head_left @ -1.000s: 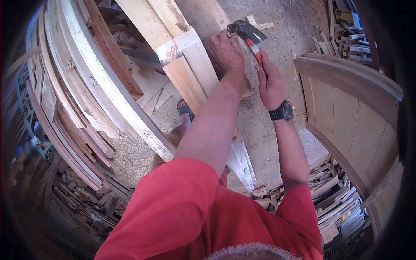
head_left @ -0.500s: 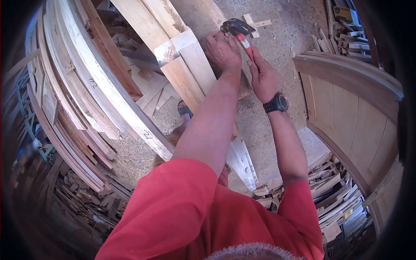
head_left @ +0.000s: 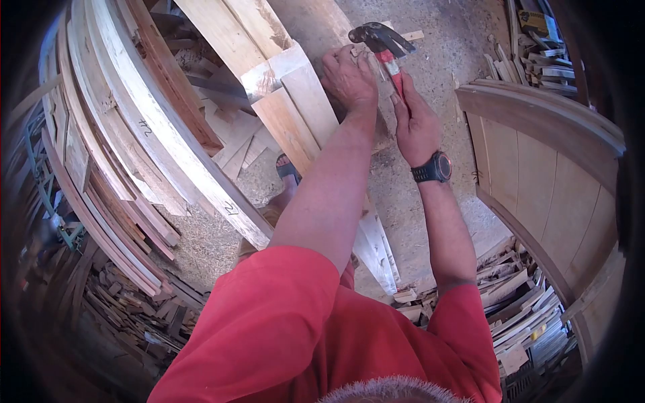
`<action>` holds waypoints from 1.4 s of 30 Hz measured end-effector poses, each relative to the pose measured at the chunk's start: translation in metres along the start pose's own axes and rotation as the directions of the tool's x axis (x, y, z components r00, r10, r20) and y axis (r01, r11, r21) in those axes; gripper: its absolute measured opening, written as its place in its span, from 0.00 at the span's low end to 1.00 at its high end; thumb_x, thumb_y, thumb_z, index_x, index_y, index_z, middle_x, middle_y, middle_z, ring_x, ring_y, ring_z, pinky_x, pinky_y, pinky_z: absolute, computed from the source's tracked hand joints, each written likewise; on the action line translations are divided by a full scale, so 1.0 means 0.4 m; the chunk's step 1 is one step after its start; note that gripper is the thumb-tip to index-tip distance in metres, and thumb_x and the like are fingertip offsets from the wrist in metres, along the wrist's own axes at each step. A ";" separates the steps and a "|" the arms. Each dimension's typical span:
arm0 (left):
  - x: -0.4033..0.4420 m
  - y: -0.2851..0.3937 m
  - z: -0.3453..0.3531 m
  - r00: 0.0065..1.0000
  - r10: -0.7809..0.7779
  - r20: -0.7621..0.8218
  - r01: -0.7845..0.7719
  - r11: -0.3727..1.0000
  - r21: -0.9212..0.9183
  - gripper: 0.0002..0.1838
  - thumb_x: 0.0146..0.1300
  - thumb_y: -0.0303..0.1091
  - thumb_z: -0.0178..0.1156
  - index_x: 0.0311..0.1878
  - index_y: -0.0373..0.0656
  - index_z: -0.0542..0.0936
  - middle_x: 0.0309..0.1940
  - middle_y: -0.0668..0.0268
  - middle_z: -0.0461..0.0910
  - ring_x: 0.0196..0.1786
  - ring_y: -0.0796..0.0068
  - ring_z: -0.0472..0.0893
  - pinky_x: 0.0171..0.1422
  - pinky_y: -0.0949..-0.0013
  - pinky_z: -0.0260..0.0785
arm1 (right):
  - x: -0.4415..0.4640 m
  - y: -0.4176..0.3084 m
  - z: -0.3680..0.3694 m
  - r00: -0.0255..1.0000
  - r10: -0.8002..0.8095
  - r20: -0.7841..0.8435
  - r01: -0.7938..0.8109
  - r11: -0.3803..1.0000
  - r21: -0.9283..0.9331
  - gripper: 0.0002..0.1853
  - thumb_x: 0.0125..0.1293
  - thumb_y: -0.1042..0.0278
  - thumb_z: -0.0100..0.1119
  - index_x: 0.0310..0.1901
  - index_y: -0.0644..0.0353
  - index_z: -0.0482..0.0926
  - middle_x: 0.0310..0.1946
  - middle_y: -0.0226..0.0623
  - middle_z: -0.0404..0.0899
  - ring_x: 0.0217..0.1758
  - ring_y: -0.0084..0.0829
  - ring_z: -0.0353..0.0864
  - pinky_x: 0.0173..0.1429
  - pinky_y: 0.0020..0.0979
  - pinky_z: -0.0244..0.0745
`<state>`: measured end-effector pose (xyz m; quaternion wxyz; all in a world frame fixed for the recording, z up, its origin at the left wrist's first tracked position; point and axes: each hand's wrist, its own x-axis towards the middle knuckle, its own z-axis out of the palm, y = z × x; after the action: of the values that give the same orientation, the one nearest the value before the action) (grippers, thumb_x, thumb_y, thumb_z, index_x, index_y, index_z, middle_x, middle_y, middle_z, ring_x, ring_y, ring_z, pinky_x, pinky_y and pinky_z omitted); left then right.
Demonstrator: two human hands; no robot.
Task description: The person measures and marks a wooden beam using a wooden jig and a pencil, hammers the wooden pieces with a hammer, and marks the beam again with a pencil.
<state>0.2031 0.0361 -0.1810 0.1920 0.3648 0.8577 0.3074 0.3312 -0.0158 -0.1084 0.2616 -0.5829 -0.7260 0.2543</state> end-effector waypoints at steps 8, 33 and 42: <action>0.003 -0.004 0.008 0.999 0.026 -0.031 -0.027 1.000 -0.016 0.19 0.67 0.42 0.73 0.58 0.52 0.86 0.60 0.64 0.74 0.67 0.59 0.75 0.69 0.45 0.64 | 0.017 -0.012 -0.019 0.993 0.056 0.105 -0.036 0.982 -0.184 0.33 0.79 0.61 0.59 0.83 0.31 0.66 0.38 0.44 0.85 0.38 0.51 0.87 0.38 0.52 0.82; -0.001 0.001 0.007 0.999 0.037 -0.018 -0.036 0.999 0.036 0.20 0.67 0.43 0.72 0.60 0.50 0.86 0.60 0.64 0.74 0.67 0.59 0.75 0.70 0.46 0.63 | 0.019 0.000 -0.029 0.990 0.065 0.128 -0.043 0.984 -0.172 0.30 0.79 0.62 0.59 0.80 0.34 0.71 0.42 0.46 0.88 0.42 0.52 0.89 0.42 0.52 0.83; -0.006 -0.010 0.020 0.998 0.045 -0.038 -0.042 0.997 0.059 0.20 0.68 0.47 0.72 0.60 0.53 0.85 0.60 0.65 0.74 0.67 0.60 0.74 0.69 0.46 0.63 | 0.011 0.006 -0.032 0.990 0.066 0.127 -0.044 0.984 -0.172 0.32 0.78 0.63 0.60 0.81 0.33 0.69 0.40 0.45 0.87 0.41 0.52 0.88 0.41 0.52 0.83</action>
<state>0.2070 0.0352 -0.1892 0.1577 0.3827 0.8617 0.2936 0.3406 -0.0102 -0.1001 0.1558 -0.6047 -0.7443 0.2370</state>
